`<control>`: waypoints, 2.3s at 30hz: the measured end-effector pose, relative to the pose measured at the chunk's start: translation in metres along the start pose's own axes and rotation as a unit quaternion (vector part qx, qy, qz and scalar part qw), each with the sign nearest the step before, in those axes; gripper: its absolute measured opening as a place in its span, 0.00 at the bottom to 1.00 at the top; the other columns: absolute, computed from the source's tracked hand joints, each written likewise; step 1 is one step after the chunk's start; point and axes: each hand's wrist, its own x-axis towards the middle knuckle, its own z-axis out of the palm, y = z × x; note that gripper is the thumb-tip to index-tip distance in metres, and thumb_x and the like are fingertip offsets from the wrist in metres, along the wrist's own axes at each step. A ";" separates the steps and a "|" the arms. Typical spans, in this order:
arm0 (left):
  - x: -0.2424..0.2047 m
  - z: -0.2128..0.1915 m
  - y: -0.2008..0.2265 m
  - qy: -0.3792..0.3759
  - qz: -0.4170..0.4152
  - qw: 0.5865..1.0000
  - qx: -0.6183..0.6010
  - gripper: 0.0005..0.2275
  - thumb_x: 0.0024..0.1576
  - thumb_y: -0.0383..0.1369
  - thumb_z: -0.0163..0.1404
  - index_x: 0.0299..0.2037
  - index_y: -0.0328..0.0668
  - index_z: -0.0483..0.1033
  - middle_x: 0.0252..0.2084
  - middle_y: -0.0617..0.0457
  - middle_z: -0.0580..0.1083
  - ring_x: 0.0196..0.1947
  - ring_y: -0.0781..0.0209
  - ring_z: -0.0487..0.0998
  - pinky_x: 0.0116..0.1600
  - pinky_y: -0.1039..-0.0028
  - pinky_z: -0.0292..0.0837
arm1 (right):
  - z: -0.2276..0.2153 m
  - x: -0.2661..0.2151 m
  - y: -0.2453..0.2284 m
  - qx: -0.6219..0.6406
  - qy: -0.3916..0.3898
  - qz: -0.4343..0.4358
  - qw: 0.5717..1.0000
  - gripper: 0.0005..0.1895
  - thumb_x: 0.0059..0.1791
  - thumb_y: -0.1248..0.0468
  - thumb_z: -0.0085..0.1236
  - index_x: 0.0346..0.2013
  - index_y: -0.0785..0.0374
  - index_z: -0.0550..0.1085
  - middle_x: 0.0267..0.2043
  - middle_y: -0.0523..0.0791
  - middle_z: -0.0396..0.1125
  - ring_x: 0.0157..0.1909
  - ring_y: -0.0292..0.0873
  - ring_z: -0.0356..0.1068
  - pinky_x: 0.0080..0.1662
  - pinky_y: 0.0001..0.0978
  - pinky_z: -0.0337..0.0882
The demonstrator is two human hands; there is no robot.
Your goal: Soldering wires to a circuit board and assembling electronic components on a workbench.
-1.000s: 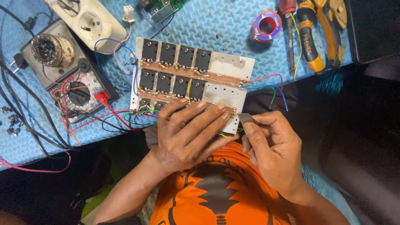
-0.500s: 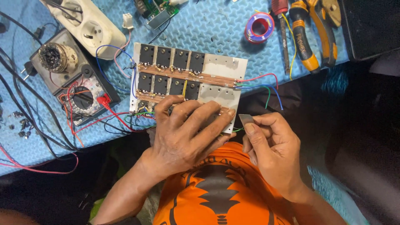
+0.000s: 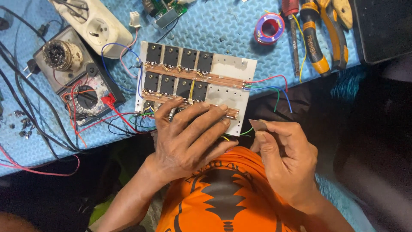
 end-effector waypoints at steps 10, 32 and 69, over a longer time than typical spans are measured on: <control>0.003 0.003 0.016 0.001 -0.081 0.997 -0.003 0.13 0.64 0.44 0.60 0.51 0.47 0.82 0.53 0.56 0.78 0.52 0.55 0.74 0.64 0.57 0.53 | 0.000 0.002 0.007 -0.100 -0.013 -0.072 0.992 0.07 0.55 0.69 0.52 0.46 0.69 0.70 0.41 0.50 0.76 0.32 0.37 0.77 0.38 0.24 0.76; -0.004 0.010 0.016 0.051 -0.106 0.992 -0.045 0.14 0.58 0.42 0.68 0.44 0.44 0.81 0.50 0.53 0.78 0.52 0.53 0.76 0.65 0.57 0.58 | -0.017 0.038 -0.012 -0.151 -0.092 -0.136 0.975 0.09 0.54 0.70 0.57 0.47 0.71 0.73 0.42 0.48 0.78 0.41 0.38 0.79 0.47 0.28 0.76; -0.012 0.013 0.010 0.063 -0.100 0.990 -0.076 0.15 0.59 0.41 0.70 0.48 0.43 0.83 0.53 0.55 0.79 0.53 0.55 0.76 0.66 0.57 0.61 | -0.027 0.060 -0.021 -0.181 -0.166 -0.137 0.960 0.09 0.50 0.72 0.61 0.45 0.70 0.78 0.40 0.48 0.78 0.29 0.35 0.78 0.38 0.22 0.75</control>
